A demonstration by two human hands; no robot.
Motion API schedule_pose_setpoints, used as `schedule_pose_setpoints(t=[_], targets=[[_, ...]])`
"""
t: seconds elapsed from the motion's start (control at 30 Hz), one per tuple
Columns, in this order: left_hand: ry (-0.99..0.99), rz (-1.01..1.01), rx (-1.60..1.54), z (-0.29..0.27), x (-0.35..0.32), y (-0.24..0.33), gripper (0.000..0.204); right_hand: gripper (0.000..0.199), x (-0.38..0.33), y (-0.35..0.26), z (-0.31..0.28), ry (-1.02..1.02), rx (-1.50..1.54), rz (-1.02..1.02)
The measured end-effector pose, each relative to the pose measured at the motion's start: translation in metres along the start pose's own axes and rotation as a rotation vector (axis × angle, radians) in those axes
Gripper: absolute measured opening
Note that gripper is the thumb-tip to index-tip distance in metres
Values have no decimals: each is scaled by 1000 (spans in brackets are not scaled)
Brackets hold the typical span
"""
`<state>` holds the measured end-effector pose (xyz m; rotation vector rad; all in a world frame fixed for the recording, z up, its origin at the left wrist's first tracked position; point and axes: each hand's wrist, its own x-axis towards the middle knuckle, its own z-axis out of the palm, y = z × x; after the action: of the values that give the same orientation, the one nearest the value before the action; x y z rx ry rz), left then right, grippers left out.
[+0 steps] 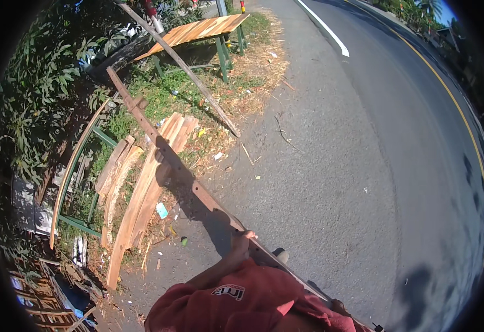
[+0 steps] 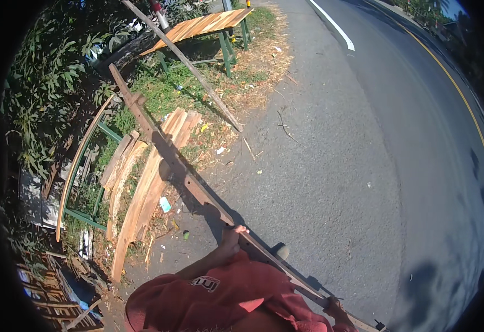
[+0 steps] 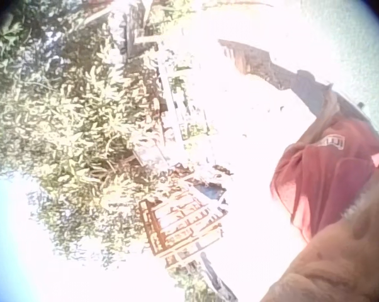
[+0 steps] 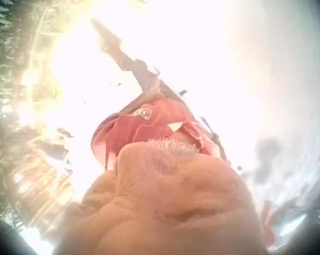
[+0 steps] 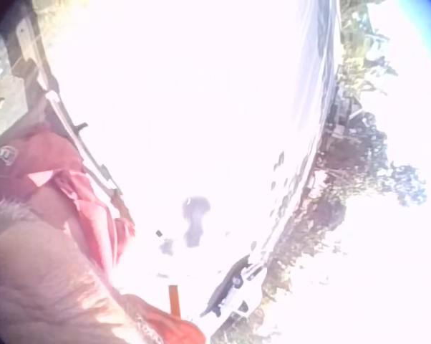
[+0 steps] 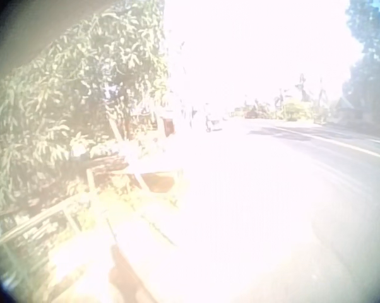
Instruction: The person aligns wood planks on a stand and uses a long metal bar clamp to secure them together, tightening the clamp by turning the handle.
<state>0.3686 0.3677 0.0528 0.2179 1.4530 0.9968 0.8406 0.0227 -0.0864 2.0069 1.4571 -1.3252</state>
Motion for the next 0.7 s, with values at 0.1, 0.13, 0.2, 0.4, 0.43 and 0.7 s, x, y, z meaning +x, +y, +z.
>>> schedule_pose_setpoints(t=[0.1,0.13,0.2,0.4,0.43,0.7], targets=[[-165,82,60,44,72,-10,8,58,1,-9,-37,71,99,42],[-300,112,-5,36,122,-28,17,53,3,-13,-49,121,147,9],[-321,-29,-21,107,127,6,17,53,12,-21,-75,196,200,61],[-363,74,-92,224,241,56,10,51,86,-104,-208,298,192,143],[-360,111,-15,242,261,70,11,51,100,-116,-230,318,191,159],[-346,-102,-51,377,374,231,14,49,191,-221,-419,395,198,248]])
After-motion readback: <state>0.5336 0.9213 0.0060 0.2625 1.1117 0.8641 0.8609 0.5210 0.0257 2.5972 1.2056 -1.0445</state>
